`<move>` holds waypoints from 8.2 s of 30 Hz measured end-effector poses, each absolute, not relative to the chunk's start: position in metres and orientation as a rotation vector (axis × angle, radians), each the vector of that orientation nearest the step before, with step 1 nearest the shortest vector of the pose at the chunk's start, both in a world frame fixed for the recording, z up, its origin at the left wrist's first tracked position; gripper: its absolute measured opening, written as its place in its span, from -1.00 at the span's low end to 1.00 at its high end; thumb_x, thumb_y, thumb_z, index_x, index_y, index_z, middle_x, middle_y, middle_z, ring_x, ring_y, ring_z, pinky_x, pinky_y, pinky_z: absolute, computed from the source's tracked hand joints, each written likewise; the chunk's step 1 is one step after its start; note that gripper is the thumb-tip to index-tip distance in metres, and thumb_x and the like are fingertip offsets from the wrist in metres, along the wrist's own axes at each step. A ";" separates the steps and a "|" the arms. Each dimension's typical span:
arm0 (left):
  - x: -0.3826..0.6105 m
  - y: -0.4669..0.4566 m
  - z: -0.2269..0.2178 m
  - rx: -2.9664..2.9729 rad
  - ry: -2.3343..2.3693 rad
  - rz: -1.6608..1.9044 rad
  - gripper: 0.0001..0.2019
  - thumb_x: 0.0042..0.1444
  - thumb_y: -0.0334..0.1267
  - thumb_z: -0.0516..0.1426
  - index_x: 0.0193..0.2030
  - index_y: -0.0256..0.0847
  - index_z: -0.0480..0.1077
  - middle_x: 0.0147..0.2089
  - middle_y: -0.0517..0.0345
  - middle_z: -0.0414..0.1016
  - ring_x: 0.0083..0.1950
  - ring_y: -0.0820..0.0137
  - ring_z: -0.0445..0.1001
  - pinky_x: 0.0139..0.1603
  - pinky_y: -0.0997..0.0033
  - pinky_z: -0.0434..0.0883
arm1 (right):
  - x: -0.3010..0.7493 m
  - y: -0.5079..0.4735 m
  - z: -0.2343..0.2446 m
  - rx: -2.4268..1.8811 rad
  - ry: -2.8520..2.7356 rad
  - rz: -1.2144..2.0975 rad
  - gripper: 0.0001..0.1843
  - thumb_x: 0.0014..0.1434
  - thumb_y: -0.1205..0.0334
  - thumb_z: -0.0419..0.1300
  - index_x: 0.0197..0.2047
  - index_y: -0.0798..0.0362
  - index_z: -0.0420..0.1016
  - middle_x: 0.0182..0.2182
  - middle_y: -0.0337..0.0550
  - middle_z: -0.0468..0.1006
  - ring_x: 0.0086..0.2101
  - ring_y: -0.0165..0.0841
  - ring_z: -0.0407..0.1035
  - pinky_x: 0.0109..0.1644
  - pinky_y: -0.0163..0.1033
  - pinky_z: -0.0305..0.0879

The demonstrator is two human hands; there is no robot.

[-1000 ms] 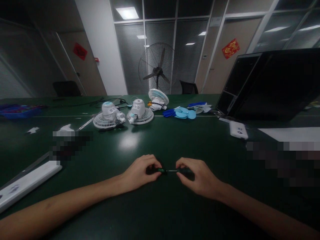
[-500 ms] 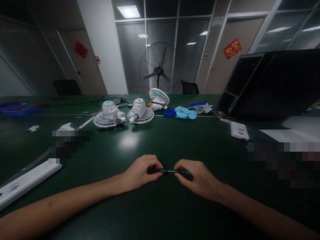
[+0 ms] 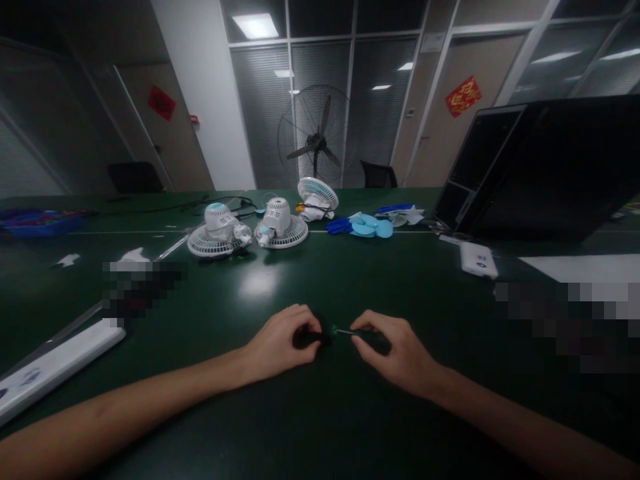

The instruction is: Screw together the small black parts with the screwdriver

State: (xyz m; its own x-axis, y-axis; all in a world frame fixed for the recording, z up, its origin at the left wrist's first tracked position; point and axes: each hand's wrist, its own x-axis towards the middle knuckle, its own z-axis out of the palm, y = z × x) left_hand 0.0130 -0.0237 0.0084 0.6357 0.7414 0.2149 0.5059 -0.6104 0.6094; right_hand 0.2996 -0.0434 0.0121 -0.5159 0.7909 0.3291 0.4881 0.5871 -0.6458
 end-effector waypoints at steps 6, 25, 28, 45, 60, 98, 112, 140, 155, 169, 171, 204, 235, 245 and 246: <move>0.017 -0.033 0.014 2.544 0.687 0.529 -0.80 0.38 -0.30 0.18 0.11 -0.08 0.42 0.33 0.01 0.48 0.38 0.17 0.38 0.38 0.07 0.30 | 0.303 -0.038 0.010 -1.168 -2.038 0.612 -0.85 0.44 0.12 0.19 -0.06 0.00 0.51 -0.26 -0.20 0.57 -0.26 -0.29 0.50 -0.16 -0.18 0.39; -0.178 0.131 -0.012 2.492 1.783 0.748 -0.59 0.30 0.04 0.12 0.10 -0.20 0.52 0.08 -0.14 0.65 0.10 -0.03 0.60 0.15 0.02 0.49 | 0.307 -0.037 0.011 -1.173 -2.033 0.754 -0.84 0.46 0.11 0.19 -0.04 -0.02 0.51 -0.26 -0.22 0.58 -0.30 -0.34 0.51 -0.23 -0.23 0.44; -0.186 0.131 -0.013 2.503 1.801 0.761 -0.60 0.31 -0.09 0.07 0.16 -0.21 0.50 0.11 -0.13 0.64 0.13 -0.01 0.59 0.21 0.02 0.46 | 0.307 -0.038 0.012 -1.169 -2.027 0.794 -0.83 0.47 0.10 0.18 -0.03 -0.02 0.50 -0.25 -0.22 0.58 -0.31 -0.35 0.51 -0.26 -0.24 0.44; -0.187 0.138 -0.019 2.508 1.619 0.815 -0.55 0.29 -0.15 0.05 0.23 -0.18 0.52 0.08 -0.13 0.64 0.11 -0.02 0.55 0.15 -0.02 0.49 | 0.306 -0.039 0.015 -1.147 -2.033 0.793 -0.83 0.47 0.10 0.17 -0.04 -0.01 0.50 -0.27 -0.22 0.57 -0.32 -0.34 0.51 -0.26 -0.22 0.44; -0.186 0.141 -0.021 2.531 1.659 0.779 -0.57 0.32 0.02 0.07 0.13 -0.14 0.58 0.05 -0.15 0.65 0.09 -0.06 0.53 0.14 -0.03 0.45 | 0.307 -0.038 0.011 -1.157 -2.060 0.771 -0.82 0.48 0.10 0.16 -0.01 -0.01 0.51 -0.26 -0.21 0.59 -0.31 -0.35 0.52 -0.25 -0.23 0.46; -0.169 0.138 -0.017 2.283 1.530 1.011 -0.44 0.31 0.12 0.15 0.30 -0.18 0.42 0.06 -0.06 0.67 0.03 0.08 0.64 0.20 -0.01 0.51 | 0.306 -0.039 0.014 -1.150 -2.074 0.748 -0.81 0.49 0.09 0.15 0.00 -0.01 0.51 -0.24 -0.20 0.59 -0.28 -0.33 0.52 -0.24 -0.22 0.45; -0.172 0.141 -0.021 2.313 1.468 0.996 -0.53 0.34 0.04 0.17 0.28 -0.16 0.43 0.06 -0.02 0.68 0.06 0.12 0.65 0.19 0.02 0.51 | 0.305 -0.037 0.011 -1.154 -2.079 0.711 -0.83 0.47 0.10 0.18 -0.03 0.00 0.51 -0.28 -0.23 0.56 -0.31 -0.34 0.51 -0.24 -0.22 0.42; -0.001 0.015 0.002 2.207 0.856 0.579 -0.50 0.35 -0.27 0.26 0.40 -0.03 0.33 0.08 0.10 0.61 0.07 0.28 0.57 0.12 0.25 0.47 | 0.306 -0.034 0.008 -1.112 -2.214 0.677 -0.84 0.42 0.16 0.24 0.00 -0.04 0.59 -0.13 -0.19 0.63 -0.17 -0.29 0.52 -0.06 -0.18 0.40; 0.016 -0.013 0.008 2.163 0.839 0.550 -0.49 0.31 -0.31 0.31 0.36 -0.05 0.37 0.04 0.12 0.61 0.04 0.28 0.56 0.07 0.27 0.45 | 0.306 -0.040 0.008 -0.979 -2.306 0.644 -0.85 0.39 0.23 0.24 -0.04 0.03 0.61 -0.20 -0.17 0.62 -0.26 -0.33 0.51 -0.18 -0.21 0.39; 0.016 -0.010 0.005 2.147 0.815 0.551 -0.47 0.29 -0.28 0.33 0.36 -0.06 0.35 -0.02 0.14 0.62 -0.07 0.32 0.59 -0.05 0.32 0.44 | 0.299 -0.039 0.009 -0.904 -2.339 0.677 -0.83 0.45 0.19 0.23 0.04 0.03 0.57 -0.13 -0.15 0.62 -0.18 -0.31 0.53 -0.10 -0.21 0.40; 0.016 -0.010 0.005 2.144 0.816 0.544 -0.46 0.28 -0.29 0.33 0.36 -0.06 0.35 -0.02 0.14 0.62 -0.08 0.32 0.58 -0.05 0.32 0.44 | 0.298 -0.039 0.009 -0.904 -2.342 0.664 -0.85 0.44 0.20 0.24 0.02 0.03 0.57 -0.14 -0.16 0.62 -0.20 -0.31 0.52 -0.12 -0.22 0.39; 0.016 -0.014 0.010 2.336 0.719 0.534 -0.61 0.34 -0.33 0.24 0.27 -0.05 0.43 0.09 0.02 0.52 0.13 0.16 0.46 0.18 0.13 0.39 | 0.300 -0.038 0.005 -0.957 -2.289 0.558 -0.84 0.44 0.19 0.22 0.00 0.00 0.57 -0.17 -0.15 0.62 -0.23 -0.30 0.53 -0.13 -0.18 0.41; -0.190 0.146 -0.020 2.009 1.650 0.981 -0.46 0.05 0.04 0.24 0.10 -0.24 0.58 0.05 -0.08 0.70 0.10 0.02 0.65 0.24 0.03 0.51 | 0.306 -0.044 0.007 -0.851 -2.326 0.541 -0.81 0.45 0.20 0.16 0.00 0.07 0.56 -0.21 -0.14 0.62 -0.29 -0.33 0.51 -0.20 -0.20 0.36; -0.199 0.147 -0.025 1.889 1.669 1.182 -0.36 0.04 0.23 0.31 0.08 -0.26 0.62 -0.02 -0.08 0.72 -0.05 0.05 0.68 0.04 0.11 0.58 | 0.307 -0.043 0.007 -0.877 -2.329 0.580 -0.81 0.46 0.18 0.17 0.01 0.05 0.56 -0.20 -0.16 0.62 -0.27 -0.34 0.52 -0.17 -0.20 0.39; -0.198 0.146 -0.024 1.872 1.669 1.190 -0.36 0.04 0.23 0.32 0.07 -0.26 0.63 -0.04 -0.08 0.73 -0.06 0.06 0.68 0.02 0.12 0.58 | 0.307 -0.043 0.007 -0.879 -2.329 0.576 -0.81 0.46 0.18 0.17 0.00 0.05 0.56 -0.20 -0.16 0.62 -0.27 -0.34 0.52 -0.17 -0.20 0.39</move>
